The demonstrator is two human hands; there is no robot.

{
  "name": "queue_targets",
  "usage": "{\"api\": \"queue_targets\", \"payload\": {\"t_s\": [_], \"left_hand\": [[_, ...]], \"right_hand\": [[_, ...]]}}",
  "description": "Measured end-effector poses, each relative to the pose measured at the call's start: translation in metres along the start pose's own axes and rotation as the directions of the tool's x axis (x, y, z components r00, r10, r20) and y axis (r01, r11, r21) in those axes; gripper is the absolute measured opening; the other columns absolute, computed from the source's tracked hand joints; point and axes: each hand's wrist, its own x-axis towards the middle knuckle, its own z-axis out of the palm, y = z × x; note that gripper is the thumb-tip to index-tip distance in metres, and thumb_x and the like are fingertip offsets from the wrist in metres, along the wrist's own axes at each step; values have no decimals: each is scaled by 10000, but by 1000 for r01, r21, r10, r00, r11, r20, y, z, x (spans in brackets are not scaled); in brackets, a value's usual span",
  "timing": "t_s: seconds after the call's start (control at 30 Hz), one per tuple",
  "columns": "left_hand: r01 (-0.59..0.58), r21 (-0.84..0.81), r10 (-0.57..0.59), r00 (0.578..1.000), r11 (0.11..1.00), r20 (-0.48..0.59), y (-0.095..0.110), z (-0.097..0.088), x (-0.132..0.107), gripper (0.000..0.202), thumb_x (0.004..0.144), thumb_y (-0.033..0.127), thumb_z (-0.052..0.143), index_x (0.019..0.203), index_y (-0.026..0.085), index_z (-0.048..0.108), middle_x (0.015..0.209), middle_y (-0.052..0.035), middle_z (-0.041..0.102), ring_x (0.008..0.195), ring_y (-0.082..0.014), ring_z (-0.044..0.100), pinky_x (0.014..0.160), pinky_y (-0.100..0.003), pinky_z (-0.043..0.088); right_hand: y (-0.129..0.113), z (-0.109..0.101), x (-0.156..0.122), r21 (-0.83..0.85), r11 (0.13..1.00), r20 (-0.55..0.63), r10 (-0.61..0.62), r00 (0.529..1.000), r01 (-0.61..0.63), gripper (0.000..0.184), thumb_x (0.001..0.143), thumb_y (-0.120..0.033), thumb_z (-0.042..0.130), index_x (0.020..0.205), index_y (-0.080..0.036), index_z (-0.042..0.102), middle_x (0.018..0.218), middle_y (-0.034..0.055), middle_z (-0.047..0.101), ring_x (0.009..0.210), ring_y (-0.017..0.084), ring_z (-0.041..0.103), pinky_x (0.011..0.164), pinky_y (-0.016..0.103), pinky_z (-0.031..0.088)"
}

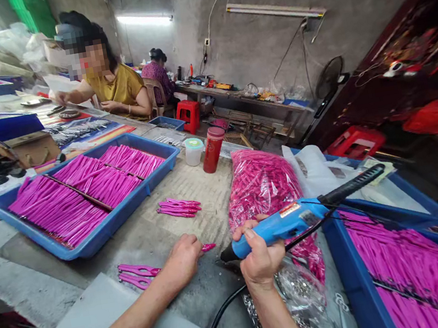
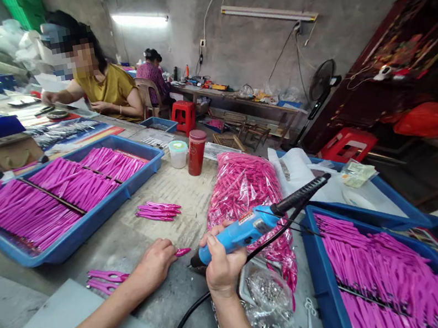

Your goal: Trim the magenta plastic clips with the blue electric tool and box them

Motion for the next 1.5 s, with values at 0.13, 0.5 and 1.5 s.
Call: {"api": "queue_targets", "payload": {"t_s": [0.13, 0.5, 1.5], "left_hand": [[6, -27, -6, 1000, 1000, -18, 1, -2, -1, 254, 871, 197, 397, 739, 122, 601, 814, -75, 565, 822, -179, 490, 731, -270, 371], [28, 82, -35, 996, 996, 83, 6, -3, -1, 330, 911, 211, 300, 864, 132, 618, 882, -58, 564, 894, -190, 476, 787, -293, 359], [69, 64, -77, 987, 996, 140, 11, -5, -2, 300, 902, 182, 325, 935, 154, 622, 960, -46, 579, 948, -206, 472, 819, -308, 376]], "right_hand": [[-1, 0, 2, 7, 1000, -26, 13, 1000, -13, 360, 693, -275, 592, 952, -139, 383, 618, -39, 502, 482, 115, 523, 533, 254, 420], [2, 17, 7, 11, 1000, -15, 11, 1000, -11, 390, 654, -273, 612, 935, -128, 384, 612, -46, 492, 456, 104, 512, 500, 238, 413], [32, 42, 11, -156, 988, 50, 30, 998, -22, 384, 615, -280, 609, 894, -152, 378, 615, -45, 499, 441, 98, 494, 465, 231, 413]]}}
